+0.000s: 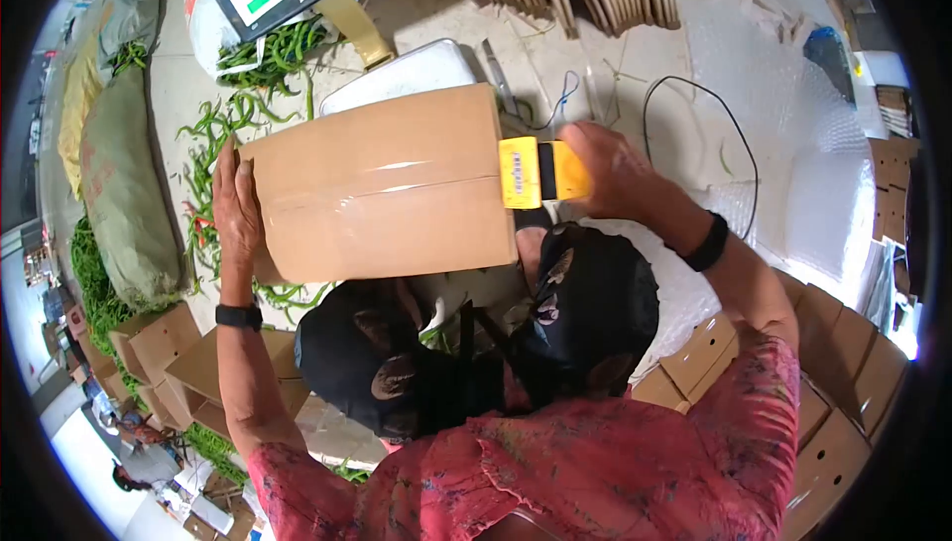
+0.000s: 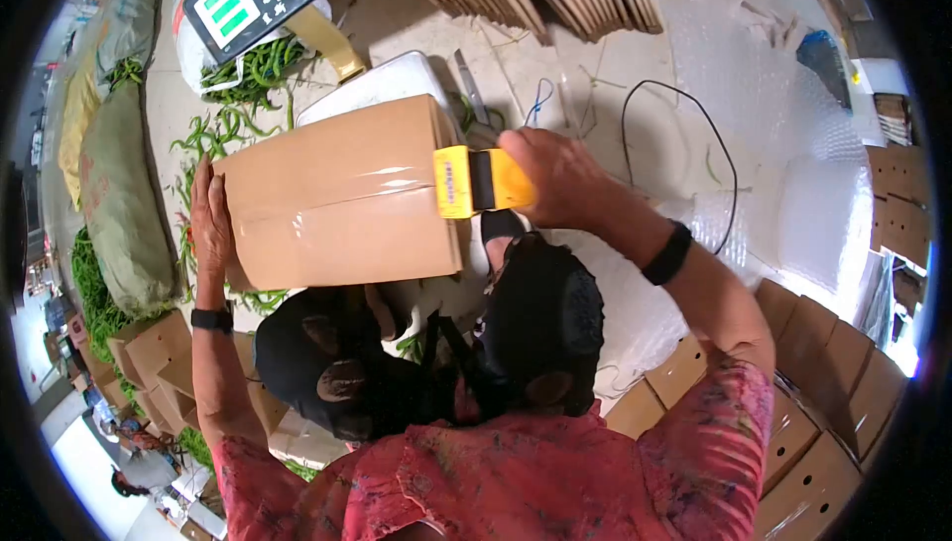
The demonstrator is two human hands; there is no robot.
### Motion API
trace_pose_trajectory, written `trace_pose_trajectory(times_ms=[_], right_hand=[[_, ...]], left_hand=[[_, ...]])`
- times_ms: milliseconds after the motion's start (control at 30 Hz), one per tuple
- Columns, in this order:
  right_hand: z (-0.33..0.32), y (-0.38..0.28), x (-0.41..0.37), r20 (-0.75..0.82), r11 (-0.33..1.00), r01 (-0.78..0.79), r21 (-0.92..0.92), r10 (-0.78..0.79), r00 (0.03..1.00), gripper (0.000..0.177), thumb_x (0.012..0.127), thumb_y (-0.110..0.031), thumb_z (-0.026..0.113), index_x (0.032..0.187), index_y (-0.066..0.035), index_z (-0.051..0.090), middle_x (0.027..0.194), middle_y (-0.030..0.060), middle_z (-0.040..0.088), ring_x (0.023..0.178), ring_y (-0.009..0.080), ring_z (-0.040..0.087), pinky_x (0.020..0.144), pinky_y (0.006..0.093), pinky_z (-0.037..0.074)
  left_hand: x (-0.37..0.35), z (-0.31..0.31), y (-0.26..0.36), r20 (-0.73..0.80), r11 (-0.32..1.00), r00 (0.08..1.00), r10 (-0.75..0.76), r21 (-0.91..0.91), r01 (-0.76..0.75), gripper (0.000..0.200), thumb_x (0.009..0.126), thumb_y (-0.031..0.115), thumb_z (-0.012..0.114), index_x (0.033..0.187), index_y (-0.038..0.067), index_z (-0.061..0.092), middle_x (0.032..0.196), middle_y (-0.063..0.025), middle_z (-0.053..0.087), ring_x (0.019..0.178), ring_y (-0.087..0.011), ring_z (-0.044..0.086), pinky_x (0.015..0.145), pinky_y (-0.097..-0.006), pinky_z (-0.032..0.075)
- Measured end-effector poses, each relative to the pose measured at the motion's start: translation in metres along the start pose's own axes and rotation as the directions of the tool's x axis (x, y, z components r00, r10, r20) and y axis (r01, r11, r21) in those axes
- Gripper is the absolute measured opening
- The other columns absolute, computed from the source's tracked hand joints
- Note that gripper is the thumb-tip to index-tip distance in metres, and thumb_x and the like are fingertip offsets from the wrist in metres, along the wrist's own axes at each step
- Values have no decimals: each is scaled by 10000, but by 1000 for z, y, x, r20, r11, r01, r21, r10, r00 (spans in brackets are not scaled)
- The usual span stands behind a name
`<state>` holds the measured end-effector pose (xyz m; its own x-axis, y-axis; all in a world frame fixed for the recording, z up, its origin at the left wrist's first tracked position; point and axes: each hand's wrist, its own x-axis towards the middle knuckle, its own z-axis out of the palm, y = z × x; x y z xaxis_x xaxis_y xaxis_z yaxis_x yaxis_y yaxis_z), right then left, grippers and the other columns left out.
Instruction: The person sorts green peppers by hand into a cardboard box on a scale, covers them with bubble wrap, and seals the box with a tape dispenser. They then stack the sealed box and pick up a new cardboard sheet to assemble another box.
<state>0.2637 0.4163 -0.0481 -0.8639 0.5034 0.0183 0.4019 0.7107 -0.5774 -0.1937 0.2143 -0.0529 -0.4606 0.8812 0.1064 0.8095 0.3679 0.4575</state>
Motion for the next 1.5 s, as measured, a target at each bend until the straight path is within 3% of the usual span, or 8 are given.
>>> trace_pose_trajectory(times_ms=[67,133,467,1000,1333,1400,1433,1500], right_hand=[[26,-2,12,-20,996,41,78,-40,999,554,713,-207,797,1121,-37,462,986,189,584,964,394,600,818,458,496],[41,-2,18,-58,986,82,142,-74,996,560,719,-208,798,1123,-41,448,980,192,580,952,397,600,814,461,497],[54,8,6,-71,983,-15,185,29,997,571,711,-192,810,1101,-46,419,991,225,580,990,436,595,806,470,504],[109,107,-78,-218,985,-52,-167,14,976,394,722,-93,673,1063,-19,489,822,173,556,811,373,614,709,453,506],[120,57,-20,150,952,-255,-169,281,948,405,731,-92,630,1107,2,512,875,195,638,848,386,643,717,467,502],[132,49,-8,-80,958,109,-264,-134,988,597,720,-120,633,1266,63,476,865,211,622,852,411,622,749,504,497],[132,45,-11,55,692,259,-674,-302,952,769,666,-256,694,1272,171,488,889,249,607,889,412,593,768,530,485],[118,15,26,238,708,284,-647,-166,957,748,615,-308,723,1157,180,555,889,266,603,891,400,587,761,531,480]], left_hand=[[0,4,-55,13,901,968,252,361,-239,512,1031,331,408,1457,48,426,1496,-200,417,1421,-333,335,1157,-466,251],[-5,10,-7,44,870,990,133,473,-138,555,1018,349,427,1504,88,365,1552,-176,341,1453,-315,283,1156,-486,233],[0,90,199,287,824,820,495,146,-548,636,994,329,477,1521,27,287,1571,-191,286,1460,-357,256,1155,-492,210],[8,94,196,291,796,801,523,168,-581,614,1000,337,440,1514,26,309,1560,-183,314,1444,-366,282,1148,-478,222],[6,94,196,276,802,806,524,159,-576,622,988,317,471,1524,50,301,1560,-171,318,1443,-362,280,1153,-472,217],[5,94,197,288,803,809,512,172,-570,632,979,315,484,1524,53,301,1557,-171,320,1442,-363,282,1154,-474,215],[6,94,197,287,804,810,512,171,-569,632,979,315,484,1524,53,301,1557,-171,320,1442,-363,282,1154,-474,215],[5,96,195,265,799,810,523,180,-574,675,943,334,551,1501,35,318,1535,-185,342,1422,-370,307,1138,-493,238]])
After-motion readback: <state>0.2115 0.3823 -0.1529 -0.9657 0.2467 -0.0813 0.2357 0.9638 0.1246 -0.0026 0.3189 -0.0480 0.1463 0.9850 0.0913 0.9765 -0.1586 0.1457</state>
